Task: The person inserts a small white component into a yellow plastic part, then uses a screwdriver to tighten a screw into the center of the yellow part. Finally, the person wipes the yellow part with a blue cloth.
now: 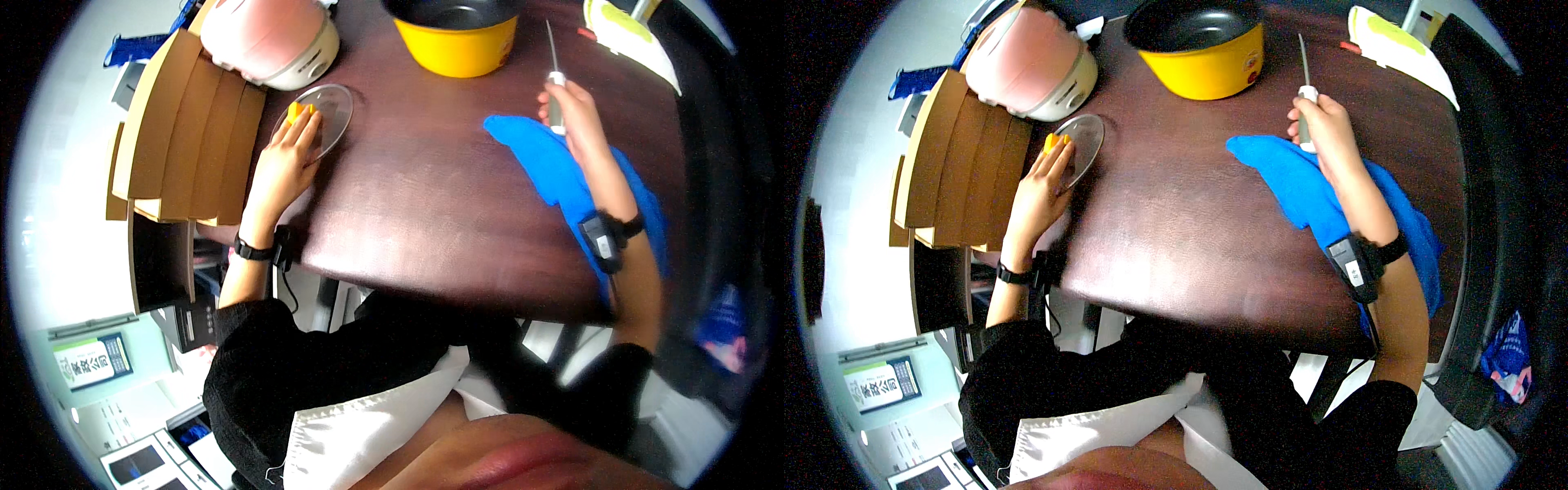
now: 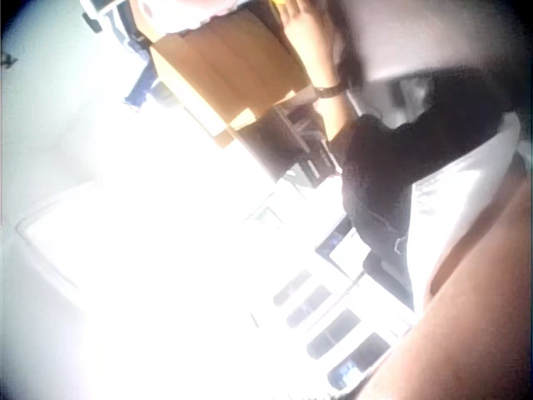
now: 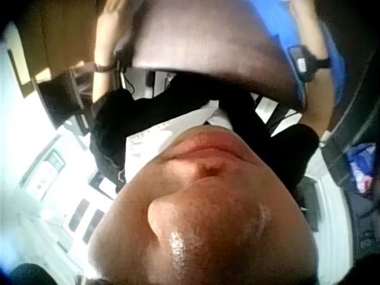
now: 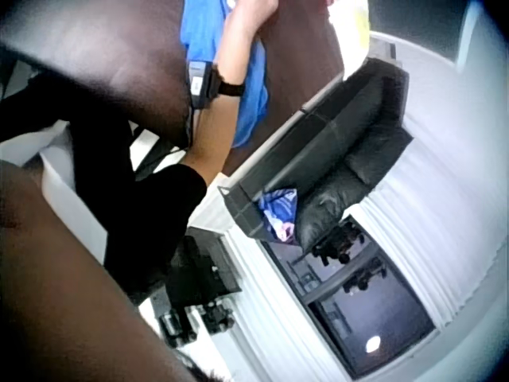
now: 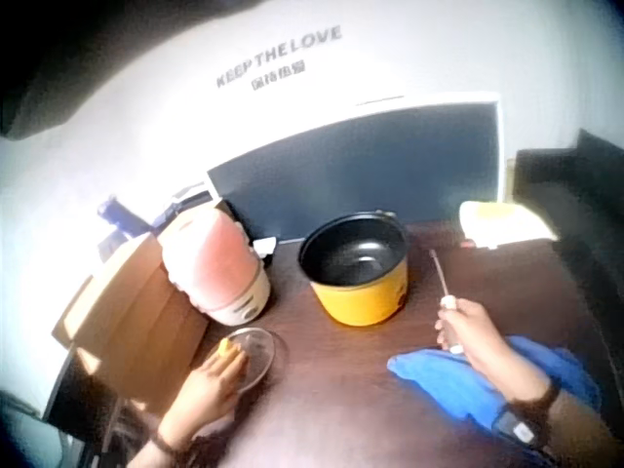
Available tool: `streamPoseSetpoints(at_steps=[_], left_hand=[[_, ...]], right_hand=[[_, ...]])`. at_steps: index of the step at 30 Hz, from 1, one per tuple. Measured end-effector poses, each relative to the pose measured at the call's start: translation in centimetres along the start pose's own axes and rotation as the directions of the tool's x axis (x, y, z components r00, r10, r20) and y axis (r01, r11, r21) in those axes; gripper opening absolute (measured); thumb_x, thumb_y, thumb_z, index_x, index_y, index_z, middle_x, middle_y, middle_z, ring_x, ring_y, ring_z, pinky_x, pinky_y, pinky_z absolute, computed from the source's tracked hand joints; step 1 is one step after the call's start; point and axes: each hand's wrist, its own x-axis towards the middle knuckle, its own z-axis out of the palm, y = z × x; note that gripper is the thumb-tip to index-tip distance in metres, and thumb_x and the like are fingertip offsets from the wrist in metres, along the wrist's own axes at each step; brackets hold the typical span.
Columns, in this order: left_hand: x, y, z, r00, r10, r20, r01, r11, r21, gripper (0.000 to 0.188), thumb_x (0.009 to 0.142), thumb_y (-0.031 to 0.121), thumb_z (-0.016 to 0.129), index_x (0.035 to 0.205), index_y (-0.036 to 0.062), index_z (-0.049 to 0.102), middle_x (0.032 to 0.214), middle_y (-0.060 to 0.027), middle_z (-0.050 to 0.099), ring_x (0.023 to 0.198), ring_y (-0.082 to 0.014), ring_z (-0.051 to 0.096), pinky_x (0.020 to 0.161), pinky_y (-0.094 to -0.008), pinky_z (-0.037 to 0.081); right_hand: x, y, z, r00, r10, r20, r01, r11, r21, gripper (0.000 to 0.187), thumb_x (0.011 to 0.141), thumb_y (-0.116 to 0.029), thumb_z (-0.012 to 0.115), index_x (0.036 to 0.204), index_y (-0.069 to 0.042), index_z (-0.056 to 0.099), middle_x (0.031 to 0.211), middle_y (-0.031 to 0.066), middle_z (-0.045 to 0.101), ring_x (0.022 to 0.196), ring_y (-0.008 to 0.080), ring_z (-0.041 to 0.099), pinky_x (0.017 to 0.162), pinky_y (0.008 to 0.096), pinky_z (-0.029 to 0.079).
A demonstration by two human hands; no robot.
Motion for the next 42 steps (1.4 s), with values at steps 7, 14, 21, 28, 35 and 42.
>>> streamPoseSetpoints(at_steps=[7, 14, 21, 28, 35, 42], left_hand=[[1.3, 0.3, -0.2, 0.978, -0.141, -0.152, 0.102, 0.966, -0.239, 0.059, 0.074, -0.013, 0.05, 0.131, 0.0011, 0.053, 0.13, -0.0201, 0.056, 0.125, -0.0347, 0.051, 0.104, -0.0385, 0.042], [0.9, 1.1, -1.0, 0.91, -0.33, -0.252, 0.01, 0.623, -0.782, 0.036, 0.101, 0.018, 0.048, 0.131, -0.0024, 0.054, 0.127, -0.0169, 0.059, 0.116, -0.0218, 0.058, 0.091, -0.0359, 0.054], [2.6, 2.3, 0.5, 0.93, -0.316, 0.187, 0.099, -0.274, -0.957, 0.042, 0.1, 0.025, 0.046, 0.128, -0.0054, 0.052, 0.123, -0.0185, 0.058, 0.11, -0.0308, 0.062, 0.082, -0.0479, 0.06], [4.1, 4.4, 2.7, 0.948, -0.09, 0.305, 0.211, -0.54, -0.814, 0.044, 0.1, 0.027, 0.046, 0.13, -0.0046, 0.049, 0.125, -0.0197, 0.055, 0.105, -0.0308, 0.063, 0.082, -0.0488, 0.059], [3.3, 5.4, 4.0, 0.946, 0.052, 0.32, 0.303, -0.496, -0.814, 0.051, 0.101, 0.032, 0.043, 0.143, 0.0039, 0.035, 0.131, -0.0233, 0.052, 0.107, -0.0319, 0.062, 0.079, -0.0455, 0.06], [3.1, 5.6, 4.4, 0.947, 0.016, 0.321, 0.286, -0.499, -0.818, 0.058, 0.102, 0.048, 0.033, 0.139, 0.0032, 0.043, 0.114, -0.0177, 0.063, 0.096, -0.0247, 0.067, 0.075, -0.0377, 0.06]], right_hand=[[1.1, 1.5, -1.8, 0.929, -0.369, 0.009, 0.245, 0.6, -0.761, 0.053, 0.086, -0.025, 0.066, 0.127, 0.004, 0.049, 0.097, 0.0183, 0.068, 0.084, 0.0281, 0.069, 0.073, 0.0376, 0.054], [-1.1, 0.3, -0.2, 0.8, -0.578, 0.161, 0.322, 0.187, -0.928, 0.048, 0.088, -0.042, 0.062, 0.117, -0.004, 0.058, 0.111, 0.0185, 0.06, 0.105, 0.0371, 0.059, 0.089, 0.0468, 0.048], [-7.7, -0.7, 1.9, 0.695, -0.451, 0.56, 0.57, -0.13, -0.811, 0.053, 0.08, -0.041, 0.072, 0.118, -0.008, 0.057, 0.106, 0.0114, 0.056, 0.096, 0.031, 0.06, 0.081, 0.0408, 0.048], [-8.2, -1.9, 2.8, 0.737, -0.496, 0.459, 0.531, 0.005, -0.848, 0.035, 0.086, -0.017, 0.065, 0.12, -0.016, 0.056, 0.103, 0.0085, 0.059, 0.085, 0.0301, 0.064, 0.071, 0.0403, 0.053], [-8.0, -4.2, 10.6, 0.565, -0.543, 0.621, 0.661, -0.152, -0.735, 0.033, 0.084, -0.016, 0.061, 0.116, -0.021, 0.059, 0.088, 0.0054, 0.058, 0.07, 0.0268, 0.065, 0.057, 0.0381, 0.053], [-7.5, 0.2, 15.8, 0.428, -0.541, 0.724, 0.823, -0.098, -0.559, 0.022, 0.081, -0.021, 0.065, 0.1, -0.01, 0.059, 0.083, 0.0096, 0.051, 0.058, 0.0233, 0.062, 0.049, 0.035, 0.051]])
